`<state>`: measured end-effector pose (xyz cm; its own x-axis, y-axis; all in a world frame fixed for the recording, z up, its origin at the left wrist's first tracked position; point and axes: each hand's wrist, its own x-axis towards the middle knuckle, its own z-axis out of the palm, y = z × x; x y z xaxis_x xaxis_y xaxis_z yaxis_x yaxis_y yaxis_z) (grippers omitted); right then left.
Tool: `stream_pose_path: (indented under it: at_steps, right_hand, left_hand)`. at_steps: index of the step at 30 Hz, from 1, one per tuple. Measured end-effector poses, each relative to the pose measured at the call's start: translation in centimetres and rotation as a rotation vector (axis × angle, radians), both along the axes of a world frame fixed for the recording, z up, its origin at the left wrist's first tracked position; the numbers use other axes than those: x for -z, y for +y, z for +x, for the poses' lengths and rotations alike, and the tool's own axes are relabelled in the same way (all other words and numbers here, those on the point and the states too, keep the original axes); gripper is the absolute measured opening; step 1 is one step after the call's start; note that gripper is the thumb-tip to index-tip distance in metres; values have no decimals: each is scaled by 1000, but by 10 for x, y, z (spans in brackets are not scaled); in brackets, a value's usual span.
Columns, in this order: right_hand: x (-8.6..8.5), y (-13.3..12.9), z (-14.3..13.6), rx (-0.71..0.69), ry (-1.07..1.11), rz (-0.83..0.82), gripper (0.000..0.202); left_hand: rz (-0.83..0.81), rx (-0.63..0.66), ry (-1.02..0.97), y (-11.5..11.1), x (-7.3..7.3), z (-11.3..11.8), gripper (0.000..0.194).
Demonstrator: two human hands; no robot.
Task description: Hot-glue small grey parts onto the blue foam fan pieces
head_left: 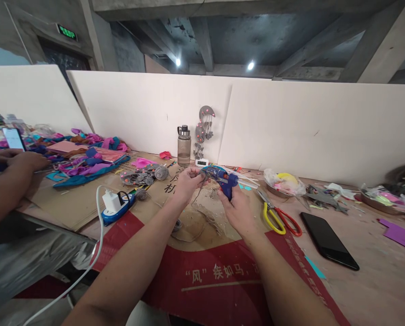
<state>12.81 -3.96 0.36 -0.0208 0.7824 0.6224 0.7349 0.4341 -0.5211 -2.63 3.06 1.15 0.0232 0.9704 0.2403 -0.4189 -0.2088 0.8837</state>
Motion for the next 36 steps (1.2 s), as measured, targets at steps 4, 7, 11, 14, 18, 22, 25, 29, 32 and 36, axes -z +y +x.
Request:
stream_pose_path:
  at_steps: [4,7,11,14,18,22,25,29,32,36]
  right_hand:
    - [-2,-2,0,4,-8,-13,37]
    - [-1,-2,0,2,-5,-8,37]
    - [-1,-2,0,-2,4,-21,37]
    - [-2,-2,0,-4,7,-16,35]
    - [-2,-2,1,-8,11,-18,33]
    - [-2,-2,1,-10,11,-2,31]
    - [-2,-1,0,-8,7,-4,31]
    - [-3,-2,0,-5,10,-11,31]
    - [-3,-3,0,-2,10,-16,31]
    - [-3,-3,0,2,7,-8,29]
  left_hand:
    - [1,-6,9,0,0,0,26]
    - [6,-25,0,0,-1,-1,28]
    - [22,-41,1,1,-3,-3,29]
    - [34,-55,1,0,-4,-5,31]
    - [46,-61,-4,0,-5,-6,30]
    - [38,-54,1,0,-4,-4,29]
    - [21,-38,4,0,-3,-2,27]
    - [15,-30,4,-1,-1,1,23]
    - [16,-30,4,-1,-1,2,23]
    - [15,-33,8,-1,-1,1,24]
